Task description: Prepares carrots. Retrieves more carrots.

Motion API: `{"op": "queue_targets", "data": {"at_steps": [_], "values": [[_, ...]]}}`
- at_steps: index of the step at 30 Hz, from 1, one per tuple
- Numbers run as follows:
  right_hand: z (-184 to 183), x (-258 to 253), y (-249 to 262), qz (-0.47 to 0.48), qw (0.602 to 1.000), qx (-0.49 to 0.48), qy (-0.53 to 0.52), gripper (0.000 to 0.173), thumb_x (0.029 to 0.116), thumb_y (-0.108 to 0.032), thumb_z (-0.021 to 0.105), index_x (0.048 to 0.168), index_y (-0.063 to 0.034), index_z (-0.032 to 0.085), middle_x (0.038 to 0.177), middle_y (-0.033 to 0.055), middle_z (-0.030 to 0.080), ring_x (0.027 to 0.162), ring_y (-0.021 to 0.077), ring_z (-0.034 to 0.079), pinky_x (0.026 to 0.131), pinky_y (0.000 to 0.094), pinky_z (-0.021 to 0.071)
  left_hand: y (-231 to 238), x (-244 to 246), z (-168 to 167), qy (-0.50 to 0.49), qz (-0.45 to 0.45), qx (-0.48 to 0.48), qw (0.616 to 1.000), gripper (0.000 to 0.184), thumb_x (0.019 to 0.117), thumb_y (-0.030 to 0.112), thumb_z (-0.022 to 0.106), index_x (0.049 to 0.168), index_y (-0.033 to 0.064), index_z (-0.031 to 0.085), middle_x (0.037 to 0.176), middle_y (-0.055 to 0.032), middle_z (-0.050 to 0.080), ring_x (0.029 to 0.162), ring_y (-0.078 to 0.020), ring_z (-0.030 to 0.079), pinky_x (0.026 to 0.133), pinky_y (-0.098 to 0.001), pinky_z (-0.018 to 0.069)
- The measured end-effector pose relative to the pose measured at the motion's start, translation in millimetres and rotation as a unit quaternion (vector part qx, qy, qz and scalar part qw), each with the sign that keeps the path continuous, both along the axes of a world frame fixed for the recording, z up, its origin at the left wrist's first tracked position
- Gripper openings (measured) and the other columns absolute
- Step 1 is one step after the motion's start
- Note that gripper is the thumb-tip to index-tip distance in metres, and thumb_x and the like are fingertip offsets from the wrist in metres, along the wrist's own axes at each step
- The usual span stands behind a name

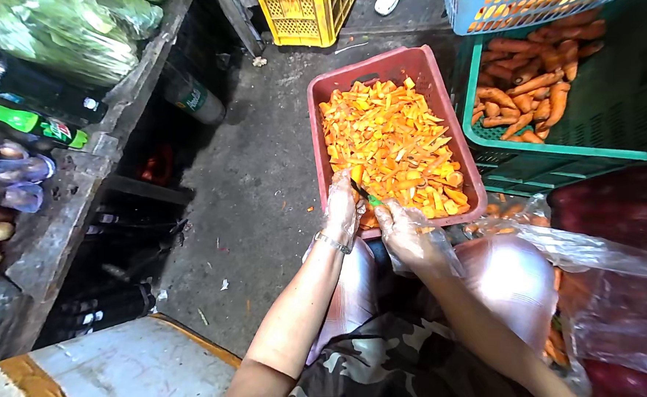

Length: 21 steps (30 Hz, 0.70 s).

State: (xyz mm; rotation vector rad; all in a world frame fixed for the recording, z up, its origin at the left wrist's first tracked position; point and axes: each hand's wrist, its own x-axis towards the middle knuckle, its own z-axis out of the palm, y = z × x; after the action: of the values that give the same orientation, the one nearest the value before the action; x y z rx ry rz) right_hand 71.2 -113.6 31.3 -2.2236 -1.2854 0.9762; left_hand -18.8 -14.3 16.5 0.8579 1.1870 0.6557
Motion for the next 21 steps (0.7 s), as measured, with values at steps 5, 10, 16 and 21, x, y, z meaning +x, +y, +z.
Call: {"op": "queue_targets", "data": {"at_steps": [5,10,16,21], "values": [[-8,8,26,-0.042,0.998,-0.036,0.012,0.048,0.1117,-0.044,0.034,0.139,-0.0131,0.059,0.124,0.0207,0.068,0.12,0.0399,0.063,0.098,0.0631,0.0473,3,0,-4,-0.029,-0.012,-0.011,0.999,0.033,0.1121,0.043,0.032,0.108,0.0179,0.053,0.068,0.0045,0.046,0.049,-0.0045,0.041,0.045,-0.0183,0.0372],[-38,35,32,-0.1,0.991,-0.043,0.077,0.055,0.1122,-0.047,0.028,0.144,-0.0112,0.056,0.137,0.0219,0.062,0.128,0.0407,0.058,0.105,0.0667,0.0416,5,4,0,-0.094,-0.025,-0.008,0.995,0.035,0.1133,0.04,0.027,0.115,0.0178,0.054,0.068,0.0042,0.049,0.048,-0.0034,0.043,0.044,-0.0163,0.0389],[-45,28,7,-0.091,0.983,0.041,0.153,0.048,0.1129,-0.032,0.034,0.139,0.0,0.057,0.127,0.0225,0.066,0.119,0.0318,0.063,0.105,0.0496,0.0484,1,6,16,-0.086,-0.007,-0.023,0.996,0.039,0.1129,0.037,0.034,0.123,0.0067,0.056,0.082,-0.0042,0.06,0.057,-0.0076,0.054,0.049,-0.0219,0.0477],[-36,28,8,-0.162,0.972,0.035,0.168,0.044,0.1133,-0.028,0.032,0.134,-0.0034,0.062,0.117,0.0207,0.067,0.108,0.0325,0.064,0.098,0.0514,0.0497,2,3,21,-0.1,0.023,-0.042,0.994,0.027,0.112,0.03,0.042,0.126,0.0095,0.052,0.074,-0.001,0.054,0.05,-0.0065,0.047,0.045,-0.0205,0.0426]]}}
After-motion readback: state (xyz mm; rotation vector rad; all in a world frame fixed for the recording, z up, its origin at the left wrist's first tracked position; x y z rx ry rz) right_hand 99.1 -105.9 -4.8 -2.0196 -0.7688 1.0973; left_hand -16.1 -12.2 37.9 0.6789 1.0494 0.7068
